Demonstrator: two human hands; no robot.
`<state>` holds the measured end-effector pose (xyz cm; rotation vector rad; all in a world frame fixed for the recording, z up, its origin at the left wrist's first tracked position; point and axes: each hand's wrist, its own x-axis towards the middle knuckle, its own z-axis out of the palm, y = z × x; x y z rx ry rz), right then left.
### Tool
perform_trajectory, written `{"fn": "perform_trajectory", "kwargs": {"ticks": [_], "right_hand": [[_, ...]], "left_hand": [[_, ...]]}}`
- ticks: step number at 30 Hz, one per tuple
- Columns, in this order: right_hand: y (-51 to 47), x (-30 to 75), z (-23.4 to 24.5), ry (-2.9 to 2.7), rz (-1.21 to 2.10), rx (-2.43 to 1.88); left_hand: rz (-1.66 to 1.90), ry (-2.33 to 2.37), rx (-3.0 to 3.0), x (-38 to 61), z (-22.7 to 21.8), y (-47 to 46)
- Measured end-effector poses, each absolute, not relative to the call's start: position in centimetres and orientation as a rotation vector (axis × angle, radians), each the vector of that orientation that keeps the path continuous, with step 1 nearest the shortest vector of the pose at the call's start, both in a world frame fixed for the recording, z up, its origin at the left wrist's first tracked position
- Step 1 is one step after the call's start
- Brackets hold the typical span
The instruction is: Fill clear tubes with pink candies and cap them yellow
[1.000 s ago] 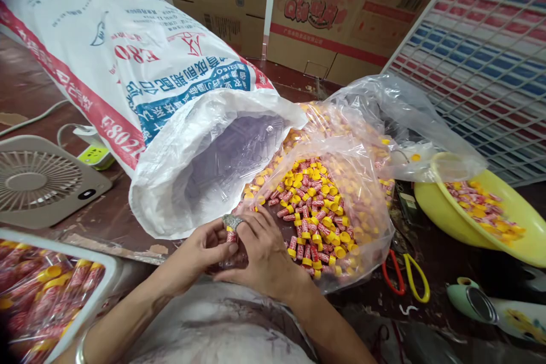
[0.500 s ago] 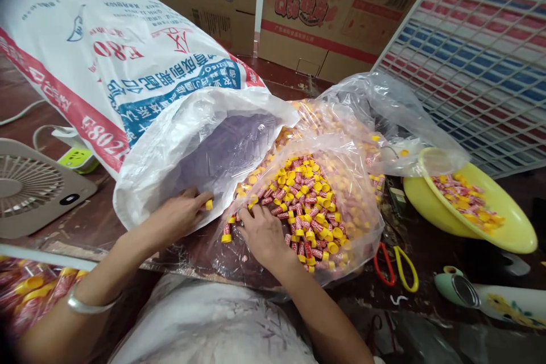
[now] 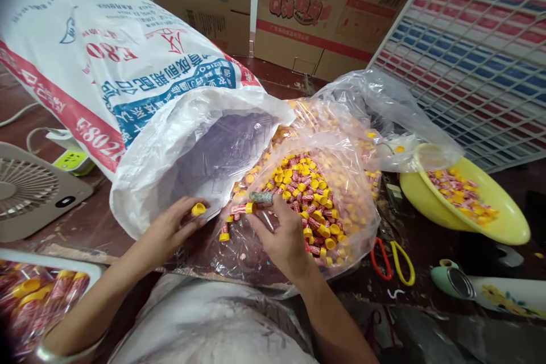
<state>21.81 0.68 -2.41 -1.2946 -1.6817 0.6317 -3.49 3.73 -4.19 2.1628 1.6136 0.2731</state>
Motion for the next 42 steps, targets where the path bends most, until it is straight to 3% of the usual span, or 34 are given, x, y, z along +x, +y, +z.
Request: {"fn": "perform_trajectory", "kwargs": {"ticks": [3,10,16,21,25,28,32,38,42], "right_hand": [[0.3,20.9,-2.3,-1.613,0.688,-1.250],[0.3,19.6,-0.9,-2.010,0.614,-0.990],[-1.0,17.8,-3.6,-2.057,0.254,-0.946],[-0.5,18.4,-3.4,-2.142,0.344,-0.920],[1.3,21.7,-2.5,-2.066,0.355,-1.182],[2.3,22.6,-3.5,-2.040,0.287,-1.470],[2.7,20.1,-5.5,-2.345,0.256,-1.590],[2.9,17.6,-6.1,-2.418,0.185,-1.631],[3.0,17.8,-6.0,-2.449,0.206,-1.565]], "left_hand": [[0.527,1.360,1.837,-3.7,-2.7,1.5],[0.724,0.947,1.181,-1.1,-1.2,-0.8],[0.776,0.858,0.817,1.2,-2.5,-0.9],[0.706,0.942,0.970,1.1,-3.1,0.7],[0.749,1.452,1.585,-0.8,-2.4,4.1],[0.444,1.912,2.060,-1.3,-2.2,6.8],[0.108,1.979,2.159,-0.2,-3.2,8.7],[0.237,1.913,2.078,-1.3,-4.0,7.6],[0.656,1.634,1.627,-3.5,-3.6,5.5]]}}
